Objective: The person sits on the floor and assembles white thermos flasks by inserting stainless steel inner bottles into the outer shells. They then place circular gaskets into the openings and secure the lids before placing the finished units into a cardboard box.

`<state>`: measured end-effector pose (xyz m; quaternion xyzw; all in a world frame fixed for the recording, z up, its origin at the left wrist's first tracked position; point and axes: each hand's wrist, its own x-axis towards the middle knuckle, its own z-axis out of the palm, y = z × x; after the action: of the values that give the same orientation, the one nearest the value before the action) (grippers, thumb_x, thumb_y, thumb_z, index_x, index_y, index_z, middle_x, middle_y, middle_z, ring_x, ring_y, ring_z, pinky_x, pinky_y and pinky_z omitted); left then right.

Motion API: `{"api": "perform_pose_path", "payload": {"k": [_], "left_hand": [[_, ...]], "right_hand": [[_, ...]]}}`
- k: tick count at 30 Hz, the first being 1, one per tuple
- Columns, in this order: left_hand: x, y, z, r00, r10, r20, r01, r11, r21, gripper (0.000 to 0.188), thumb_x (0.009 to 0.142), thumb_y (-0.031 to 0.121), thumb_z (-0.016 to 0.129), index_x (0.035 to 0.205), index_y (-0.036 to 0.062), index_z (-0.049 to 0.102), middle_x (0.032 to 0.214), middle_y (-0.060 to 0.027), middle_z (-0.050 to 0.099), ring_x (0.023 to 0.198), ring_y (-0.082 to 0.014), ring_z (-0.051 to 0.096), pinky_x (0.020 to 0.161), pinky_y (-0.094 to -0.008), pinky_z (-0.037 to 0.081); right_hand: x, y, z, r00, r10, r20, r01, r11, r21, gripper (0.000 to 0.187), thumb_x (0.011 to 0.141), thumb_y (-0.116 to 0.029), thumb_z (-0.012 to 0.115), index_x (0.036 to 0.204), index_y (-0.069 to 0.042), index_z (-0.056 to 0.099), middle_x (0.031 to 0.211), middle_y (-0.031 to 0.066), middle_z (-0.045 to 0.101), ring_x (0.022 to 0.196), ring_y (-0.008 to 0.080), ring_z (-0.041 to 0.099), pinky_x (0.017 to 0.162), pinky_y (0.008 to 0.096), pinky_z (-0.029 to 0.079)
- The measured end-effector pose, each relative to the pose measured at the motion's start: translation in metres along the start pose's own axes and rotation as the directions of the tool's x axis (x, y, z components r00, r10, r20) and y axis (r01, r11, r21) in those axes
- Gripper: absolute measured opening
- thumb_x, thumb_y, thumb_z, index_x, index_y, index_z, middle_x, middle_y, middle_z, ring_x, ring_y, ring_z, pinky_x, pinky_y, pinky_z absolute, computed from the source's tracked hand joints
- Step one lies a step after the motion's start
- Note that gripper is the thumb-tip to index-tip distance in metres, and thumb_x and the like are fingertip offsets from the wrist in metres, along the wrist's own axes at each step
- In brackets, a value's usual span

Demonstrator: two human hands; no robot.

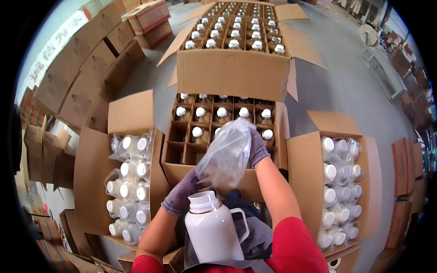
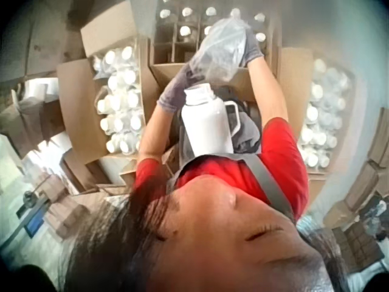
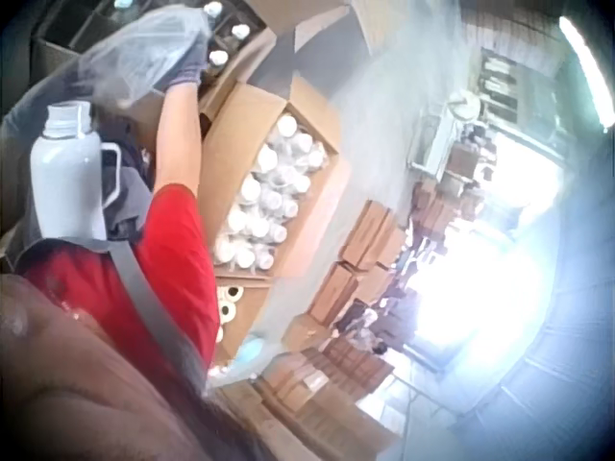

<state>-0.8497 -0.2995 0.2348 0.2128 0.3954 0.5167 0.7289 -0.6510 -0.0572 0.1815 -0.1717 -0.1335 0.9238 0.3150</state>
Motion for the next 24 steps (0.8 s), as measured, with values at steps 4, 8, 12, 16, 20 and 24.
{"api": "perform_pose_path", "payload": {"k": [4, 8, 12, 16, 20, 24], "left_hand": [[0.008, 0.034, 0.018, 0.901, 0.396, 0.176, -0.399, 0.600, 0.694, 0.078, 0.086, 0.048, 0.063, 0.146, 0.0062, 0.036, 0.145, -0.0174, 0.041, 0.132, -0.0330, 0.041, 0.110, -0.0437, 0.034], [0.017, 0.092, 0.071, 0.884, -0.085, 0.460, -0.421, 0.283, 0.862, 0.069, 0.087, 0.044, 0.065, 0.140, 0.0053, 0.047, 0.137, -0.0173, 0.050, 0.125, -0.0313, 0.051, 0.104, -0.0398, 0.040], [-0.001, 0.102, 0.077, 0.822, -0.354, 0.446, -0.359, 0.287, 0.888, 0.062, 0.083, 0.041, 0.072, 0.133, 0.0083, 0.054, 0.117, -0.0125, 0.062, 0.105, -0.0276, 0.062, 0.095, -0.0365, 0.046], [-0.068, 0.093, 0.034, 0.965, -0.064, 0.255, -0.224, 0.310, 0.924, 0.054, 0.077, 0.036, 0.078, 0.120, 0.0059, 0.064, 0.109, -0.0112, 0.062, 0.101, -0.0239, 0.062, 0.091, -0.0352, 0.048], [-0.171, 0.037, 0.000, 0.924, 0.373, -0.081, -0.214, 0.683, 0.698, 0.047, 0.069, 0.017, 0.079, 0.110, 0.0017, 0.063, 0.109, -0.0097, 0.061, 0.102, -0.0214, 0.060, 0.090, -0.0336, 0.048], [-0.224, 0.002, 0.030, 0.998, 0.061, -0.024, -0.019, 0.611, 0.791, 0.079, 0.066, 0.027, 0.089, 0.132, 0.0019, 0.051, 0.122, -0.0163, 0.056, 0.118, -0.0282, 0.054, 0.102, -0.0363, 0.043]], "right_hand": [[0.030, 0.003, -0.092, 0.728, -0.641, 0.244, 0.140, -0.209, -0.968, 0.062, 0.079, -0.016, 0.062, 0.137, -0.002, 0.043, 0.132, 0.0200, 0.054, 0.120, 0.0350, 0.053, 0.104, 0.0430, 0.044], [0.014, 0.050, -0.078, 0.981, -0.192, -0.007, -0.143, -0.708, -0.691, 0.069, 0.080, -0.038, 0.060, 0.143, -0.017, 0.043, 0.138, 0.0172, 0.050, 0.124, 0.0350, 0.050, 0.105, 0.0443, 0.040], [-0.015, 0.032, -0.036, 0.933, 0.015, -0.360, -0.192, -0.824, -0.533, 0.074, 0.076, -0.055, 0.063, 0.139, -0.018, 0.051, 0.133, 0.0142, 0.056, 0.123, 0.0329, 0.052, 0.102, 0.0421, 0.041], [-0.070, -0.001, -0.014, 0.979, -0.189, -0.080, -0.189, -0.674, -0.714, 0.068, 0.078, -0.049, 0.067, 0.134, -0.013, 0.054, 0.135, 0.0149, 0.054, 0.122, 0.0324, 0.052, 0.103, 0.0421, 0.040], [-0.154, 0.029, 0.032, 0.994, -0.087, -0.068, -0.046, 0.226, -0.973, 0.065, 0.087, -0.033, 0.067, 0.142, -0.009, 0.045, 0.141, 0.0107, 0.048, 0.126, 0.0253, 0.049, 0.107, 0.0373, 0.039], [-0.199, 0.095, 0.076, 0.892, 0.427, 0.147, -0.071, 0.453, -0.888, 0.061, 0.093, -0.023, 0.061, 0.146, -0.005, 0.038, 0.124, 0.0095, 0.058, 0.113, 0.0171, 0.055, 0.102, 0.0336, 0.042]]}}
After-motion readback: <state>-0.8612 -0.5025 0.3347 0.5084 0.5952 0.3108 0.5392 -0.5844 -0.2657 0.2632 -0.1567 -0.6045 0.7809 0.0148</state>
